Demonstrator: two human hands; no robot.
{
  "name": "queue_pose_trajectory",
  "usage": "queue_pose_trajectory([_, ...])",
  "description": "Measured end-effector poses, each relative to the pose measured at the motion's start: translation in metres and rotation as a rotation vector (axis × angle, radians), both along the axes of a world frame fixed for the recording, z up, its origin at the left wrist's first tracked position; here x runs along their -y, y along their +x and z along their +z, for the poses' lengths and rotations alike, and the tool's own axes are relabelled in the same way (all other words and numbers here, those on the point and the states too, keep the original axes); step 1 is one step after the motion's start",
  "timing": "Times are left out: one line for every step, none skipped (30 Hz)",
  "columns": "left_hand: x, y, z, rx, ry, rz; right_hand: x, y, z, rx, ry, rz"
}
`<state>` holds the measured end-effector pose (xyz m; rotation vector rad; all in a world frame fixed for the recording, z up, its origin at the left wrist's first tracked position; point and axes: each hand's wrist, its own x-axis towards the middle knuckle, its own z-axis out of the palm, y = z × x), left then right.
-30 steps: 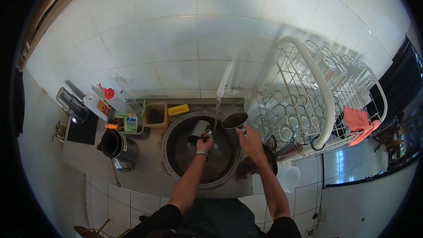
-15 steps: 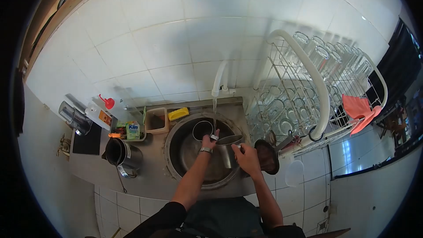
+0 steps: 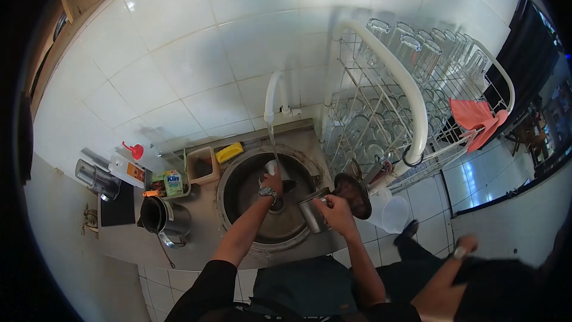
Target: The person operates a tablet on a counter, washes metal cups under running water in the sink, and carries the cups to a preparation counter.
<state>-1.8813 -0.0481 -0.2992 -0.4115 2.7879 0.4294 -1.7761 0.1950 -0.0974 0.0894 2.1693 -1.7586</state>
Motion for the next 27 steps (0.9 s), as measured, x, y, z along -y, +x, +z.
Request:
queue_pose_trajectory([-0.001,-0.002,0.004,-0.002,-0.004,-0.001,0.0,0.0,0.001,0.009,-0.028,0.008])
queue_pose_trajectory([-0.005,-0.003,0.008,0.007,-0.032,-0.031,-0.001,0.0,0.002,0.02,-0.055,0.017])
queue_pose_trajectory([-0.008,-0.005,0.012,0.014,-0.061,-0.06,-0.002,0.0,0.0,0.016,-0.06,0.017])
queue_pose_trajectory([-0.011,-0.003,0.006,0.011,-0.065,-0.058,-0.002,-0.001,-0.004,0.035,-0.094,0.015])
queue_pose_trajectory([-0.014,0.003,-0.008,-0.148,-0.174,-0.065,-0.002,0.0,-0.006,0.055,-0.129,0.013])
queue_pose_trajectory([-0.017,0.007,-0.021,-0.307,-0.283,-0.07,-0.002,0.001,-0.007,0.052,-0.132,0.016])
queue_pose_trajectory([-0.021,0.009,-0.017,-0.311,-0.285,-0.067,-0.003,0.002,-0.008,0.068,-0.151,0.008])
queue_pose_trajectory([-0.026,0.013,-0.011,-0.285,-0.287,-0.055,-0.004,0.003,-0.009,0.084,-0.169,-0.001])
queue_pose_trajectory([-0.03,0.017,-0.005,-0.259,-0.288,-0.043,-0.006,0.004,-0.011,0.082,-0.169,0.002])
queue_pose_trajectory([-0.032,0.017,-0.006,-0.26,-0.288,-0.04,-0.007,0.005,-0.016,0.088,-0.188,-0.004])
queue_pose_trajectory([-0.032,0.018,-0.006,-0.243,-0.27,-0.042,-0.009,0.006,-0.019,0.094,-0.208,-0.01])
queue_pose_trajectory([-0.031,0.016,-0.005,-0.227,-0.255,-0.045,-0.011,0.006,-0.021,0.092,-0.214,-0.008])
queue_pose_trajectory([-0.029,0.015,-0.003,-0.231,-0.266,-0.047,-0.012,0.005,-0.023,0.058,-0.154,0.004])
queue_pose_trajectory([-0.021,0.012,-0.004,-0.194,-0.238,-0.033,-0.01,0.004,-0.025,0.023,-0.1,0.012])
queue_pose_trajectory([-0.009,0.011,-0.005,-0.096,-0.096,-0.003,-0.004,-0.001,-0.03,0.021,-0.117,0.004])
queue_pose_trajectory([0.013,0.006,-0.028,0.037,0.176,0.055,0.002,-0.01,-0.035,-0.097,-0.01,0.057])
queue_pose_trajectory([0.044,-0.003,-0.076,0.2,0.615,0.208,0.005,-0.018,-0.036,-0.212,0.105,0.112])
queue_pose_trajectory([0.077,-0.004,-0.122,0.399,1.098,0.424,0.018,-0.026,-0.03,-0.146,-0.031,0.083])
queue_pose_trajectory([0.084,0.01,-0.098,0.388,1.133,0.43,0.035,-0.037,-0.022,-0.083,-0.166,0.059])
queue_pose_trajectory([0.09,0.025,-0.073,0.377,1.17,0.436,0.044,-0.051,-0.021,-0.129,-0.101,0.081])
queue_pose_trajectory([0.091,0.041,-0.04,0.35,1.239,0.447,0.053,-0.068,-0.025,-0.173,-0.038,0.106])
queue_pose_trajectory([0.091,0.057,-0.014,0.353,1.236,0.462,0.063,-0.087,-0.036,-0.199,0.017,0.103])
queue_pose_trajectory([0.089,0.072,0.009,0.231,1.317,0.608,0.073,-0.105,-0.047,-0.223,0.072,0.105])
queue_pose_trajectory([0.088,0.084,0.025,0.099,1.392,0.754,0.082,-0.12,-0.049,-0.192,0.146,0.141])
queue_pose_trajectory([0.087,0.093,0.033,0.097,1.392,0.774,0.092,-0.132,-0.05,-0.161,0.221,0.179])
queue_pose_trajectory([0.087,0.101,0.04,0.008,1.382,0.732,0.104,-0.143,-0.054,-0.154,0.22,0.195])
queue_pose_trajectory([0.086,0.106,0.047,-0.079,1.369,0.687,0.116,-0.153,-0.059,-0.073,0.225,0.275])
